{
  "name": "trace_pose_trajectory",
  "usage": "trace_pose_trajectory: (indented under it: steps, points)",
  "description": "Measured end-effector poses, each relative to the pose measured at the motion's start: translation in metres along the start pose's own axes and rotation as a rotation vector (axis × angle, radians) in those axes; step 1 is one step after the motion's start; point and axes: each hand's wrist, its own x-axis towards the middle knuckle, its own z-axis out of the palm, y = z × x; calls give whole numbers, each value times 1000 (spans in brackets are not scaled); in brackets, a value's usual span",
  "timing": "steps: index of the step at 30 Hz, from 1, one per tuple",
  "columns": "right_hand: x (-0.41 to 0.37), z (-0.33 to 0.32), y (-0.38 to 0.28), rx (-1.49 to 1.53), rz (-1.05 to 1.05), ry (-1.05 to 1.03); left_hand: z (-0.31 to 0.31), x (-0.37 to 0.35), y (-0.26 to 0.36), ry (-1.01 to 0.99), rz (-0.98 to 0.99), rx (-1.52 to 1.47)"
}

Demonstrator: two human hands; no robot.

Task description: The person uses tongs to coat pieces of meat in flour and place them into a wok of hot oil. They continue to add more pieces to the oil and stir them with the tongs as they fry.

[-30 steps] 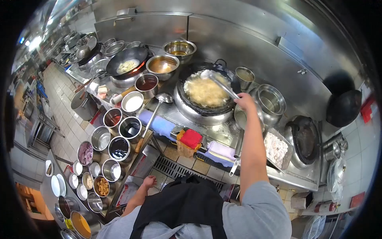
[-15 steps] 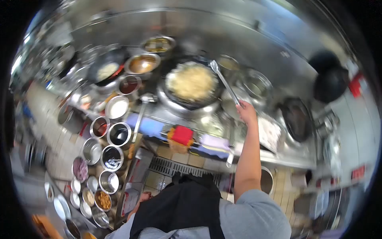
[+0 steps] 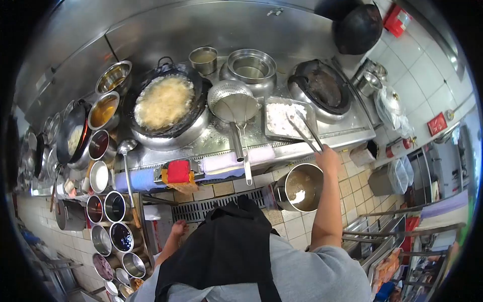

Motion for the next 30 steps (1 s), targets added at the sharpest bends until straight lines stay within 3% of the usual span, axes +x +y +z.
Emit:
trace_pose_trajectory:
  steps: [4,6,9,13,14,15,19,21,24,27,30]
  points:
    - [53,42,-18,-63,-34,-85,18,3,58,-1,143,175]
    - [83,75,-30,-61,-43,-83,24,10,71,-47,236,39]
    - [114,98,-42,-74,-80,-77,28,7,80,-31,330,79]
    - [130,92,-20,-99,-165,-34,30,-8,65,11,302,118]
    - [134,90,-11,-96,-190,-4,30,-15,57,39,206,136]
    - [125,73,-7,-124,-172,-14,32,-21,50,68,111,148]
    - [94,35,24,32,-133,-12,42,-59,19,94,83,168]
    - [87,37,40,83,-111,3,47,-78,13,65,-21,322]
    - [87,34,53,172,-111,25,49,-73,-18,-10,104,414]
    - [93,29,49,215,-187,74,52,-56,-13,36,-35,140]
    - [89,-1,18,249,-235,86,56,-37,9,94,-30,27]
